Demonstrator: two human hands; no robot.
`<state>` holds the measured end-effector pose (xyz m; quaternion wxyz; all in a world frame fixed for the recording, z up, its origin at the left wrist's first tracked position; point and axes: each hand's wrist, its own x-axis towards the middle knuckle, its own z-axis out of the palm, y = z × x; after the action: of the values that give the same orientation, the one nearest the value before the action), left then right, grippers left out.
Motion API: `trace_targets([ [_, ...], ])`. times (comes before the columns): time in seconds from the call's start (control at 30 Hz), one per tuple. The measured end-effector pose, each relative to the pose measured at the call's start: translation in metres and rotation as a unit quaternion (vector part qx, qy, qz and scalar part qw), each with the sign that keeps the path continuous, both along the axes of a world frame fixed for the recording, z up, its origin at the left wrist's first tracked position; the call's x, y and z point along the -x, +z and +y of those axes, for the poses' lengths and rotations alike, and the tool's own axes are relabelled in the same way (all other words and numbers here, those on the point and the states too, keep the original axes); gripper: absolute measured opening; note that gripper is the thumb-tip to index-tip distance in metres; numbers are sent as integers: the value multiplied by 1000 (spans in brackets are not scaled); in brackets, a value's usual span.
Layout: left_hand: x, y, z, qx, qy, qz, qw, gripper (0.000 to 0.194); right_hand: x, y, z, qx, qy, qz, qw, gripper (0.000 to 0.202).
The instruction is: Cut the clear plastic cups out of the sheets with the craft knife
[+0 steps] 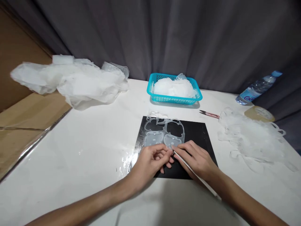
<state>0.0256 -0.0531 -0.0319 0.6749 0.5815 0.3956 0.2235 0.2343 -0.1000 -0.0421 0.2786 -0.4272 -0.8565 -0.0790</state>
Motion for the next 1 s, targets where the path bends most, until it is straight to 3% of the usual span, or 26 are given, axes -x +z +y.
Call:
trace_targets([
  [0.27, 2, 0, 1, 11, 6, 7, 1000, 28, 3, 7, 2, 141, 34, 124, 982, 19],
  [0.33, 3, 0, 2, 32, 18, 7, 999, 23, -16, 10, 16, 141, -38, 195, 970, 20],
  [0.37, 3, 0, 3, 44, 22, 7, 999, 21, -30, 13, 26, 128, -113, 245, 954, 20],
  [0.43, 5, -1, 7, 63, 24, 2, 998, 18, -61, 19, 50, 74, -295, 354, 884, 24],
  [0.47, 5, -1, 9, 68, 21, 1, 997, 17, -74, 23, 60, 85, -332, 393, 853, 27],
  [0.5, 6, -1, 11, 72, 15, 3, 997, 17, -83, 26, 68, 113, -334, 408, 842, 29],
  [0.63, 7, 1, 14, 80, -28, 48, 995, 12, -78, 29, 67, 282, -163, 339, 883, 29],
  [0.77, 11, 9, 14, 39, -61, 120, 990, 15, -52, 24, 47, 334, -86, 373, 861, 30],
  [0.9, 13, 13, 23, -150, -12, 166, 975, 32, -46, 25, 36, 364, -37, 388, 846, 28],
  [0.97, 12, 13, 29, -244, 29, 149, 958, 36, -44, 28, 34, 374, -1, 399, 837, 27],
  [1.0, 11, 13, 31, -276, 35, 130, 952, 48, -43, 29, 32, 379, 18, 403, 833, 27],
])
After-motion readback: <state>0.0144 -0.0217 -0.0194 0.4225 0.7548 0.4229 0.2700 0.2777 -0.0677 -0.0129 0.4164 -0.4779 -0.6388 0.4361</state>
